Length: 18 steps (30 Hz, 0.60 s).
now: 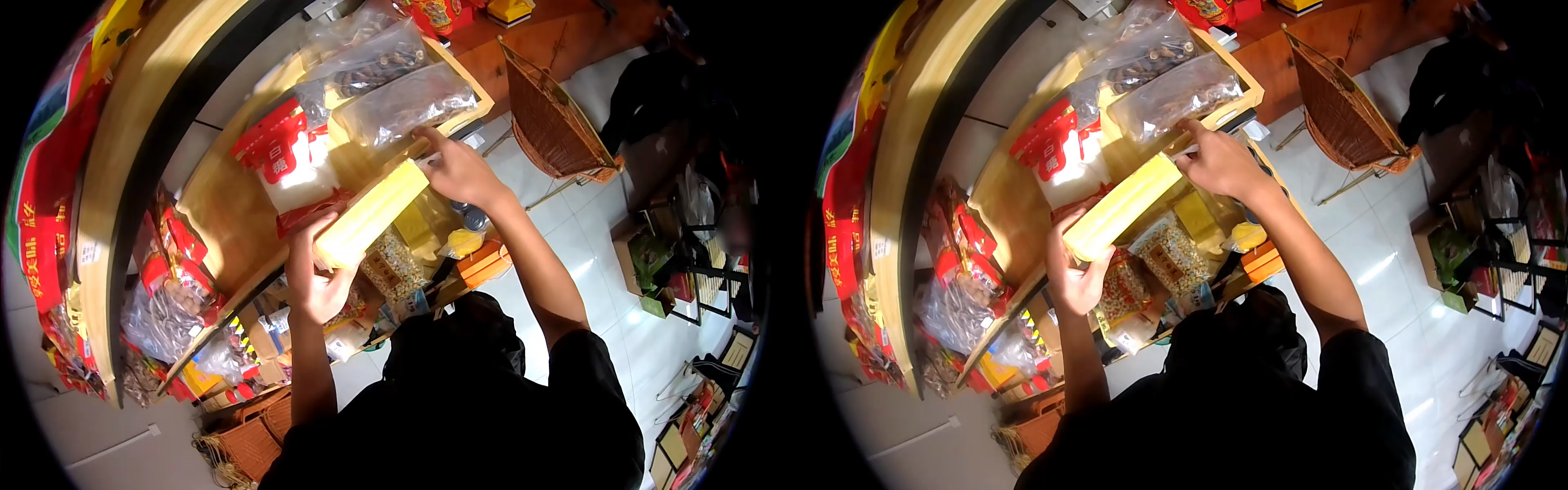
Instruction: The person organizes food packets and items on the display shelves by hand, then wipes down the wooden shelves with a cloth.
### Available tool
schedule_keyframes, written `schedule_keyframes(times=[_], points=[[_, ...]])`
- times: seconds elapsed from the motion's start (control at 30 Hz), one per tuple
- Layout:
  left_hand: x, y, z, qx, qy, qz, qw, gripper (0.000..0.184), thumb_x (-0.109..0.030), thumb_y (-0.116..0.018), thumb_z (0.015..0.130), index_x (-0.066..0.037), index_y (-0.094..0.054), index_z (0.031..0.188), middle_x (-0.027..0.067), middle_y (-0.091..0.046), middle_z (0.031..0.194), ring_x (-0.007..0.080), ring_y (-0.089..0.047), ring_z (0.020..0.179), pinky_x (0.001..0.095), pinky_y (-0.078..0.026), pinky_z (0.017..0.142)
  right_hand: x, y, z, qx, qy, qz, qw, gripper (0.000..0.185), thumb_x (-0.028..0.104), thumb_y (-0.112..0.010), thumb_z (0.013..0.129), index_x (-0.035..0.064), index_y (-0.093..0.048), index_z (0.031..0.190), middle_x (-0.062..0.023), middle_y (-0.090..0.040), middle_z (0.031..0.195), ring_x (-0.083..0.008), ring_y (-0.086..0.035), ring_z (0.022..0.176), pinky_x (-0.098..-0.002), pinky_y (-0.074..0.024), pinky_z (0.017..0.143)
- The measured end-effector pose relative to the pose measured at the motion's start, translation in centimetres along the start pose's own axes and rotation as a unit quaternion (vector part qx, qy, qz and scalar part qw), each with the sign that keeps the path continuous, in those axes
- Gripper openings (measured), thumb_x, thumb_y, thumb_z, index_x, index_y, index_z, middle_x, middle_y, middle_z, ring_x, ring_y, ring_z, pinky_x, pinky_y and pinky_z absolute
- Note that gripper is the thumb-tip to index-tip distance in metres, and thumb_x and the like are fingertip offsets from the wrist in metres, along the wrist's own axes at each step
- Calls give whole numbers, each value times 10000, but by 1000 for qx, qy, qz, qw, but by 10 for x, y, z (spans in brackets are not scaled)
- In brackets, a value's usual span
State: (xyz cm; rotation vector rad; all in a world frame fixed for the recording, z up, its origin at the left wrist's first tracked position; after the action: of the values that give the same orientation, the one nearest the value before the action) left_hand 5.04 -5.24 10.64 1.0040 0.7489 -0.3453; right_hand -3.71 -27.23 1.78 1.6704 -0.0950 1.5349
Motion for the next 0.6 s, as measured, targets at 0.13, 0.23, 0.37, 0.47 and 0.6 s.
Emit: schedule_keyframes(times=[0.13, 0.23, 0.37, 0.47, 0.6], points=[[-12, -6, 9, -7, -62, -10, 998, 563, 90, -670, 801, 33, -420, 1302, 170, -507, 1288, 229, -558, 1157, 350, -463, 984, 10, 5, 4, 30, -17, -57, 998, 681, 177, -565, 813, 101, -354, 1456, -264, -671, 839, -407, -650, 825, -458, -503, 802], [-1, -12, 15, -27, -16, -47, 998, 561, 87, -670, 806, 33, -415, 1303, 169, -496, 1292, 226, -550, 1158, 349, -462, 984, 15, 16, 12, 18, -3, -37, 999, 749, 150, -555, 808, 148, -276, 1503, -246, -671, 828, -399, -651, 804, -455, -508, 775], [7, -26, 44, -80, -5, -170, 982, 538, 63, -699, 805, 46, -454, 1283, 157, -545, 1181, 224, -572, 1078, 337, -478, 933, 6, 19, 34, -8, 47, -52, 998, 728, 144, -559, 807, 154, -317, 1494, -237, -669, 843, -384, -651, 806, -442, -502, 764], [9, -40, 67, -94, -4, -230, 969, 540, 43, -665, 850, 31, -393, 1317, 145, -517, 1214, 215, -562, 1093, 332, -471, 945, 1, 30, 47, -32, 80, 31, 996, 661, 137, -551, 827, 165, -386, 1467, -233, -650, 942, -371, -637, 911, -403, -486, 841], [28, -55, 86, -134, -42, -171, 975, 535, 18, -653, 868, 28, -364, 1317, 156, -494, 1225, 225, -533, 1123, 341, -437, 984, 1, 37, 48, -86, 98, -13, 991, 619, 165, -529, 843, 210, -410, 1448, -244, -571, 1202, -394, -572, 1094, -402, -458, 959]])
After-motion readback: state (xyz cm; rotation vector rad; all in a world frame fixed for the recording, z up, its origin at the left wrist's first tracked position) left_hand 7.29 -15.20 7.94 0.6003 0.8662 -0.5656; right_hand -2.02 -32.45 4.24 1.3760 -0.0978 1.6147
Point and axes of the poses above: each hand's wrist, its own z-axis towards the middle knuckle, its own y-axis out of the back of the hand, x = y × z, the point moved 10 cm from there along z, towards the middle knuckle
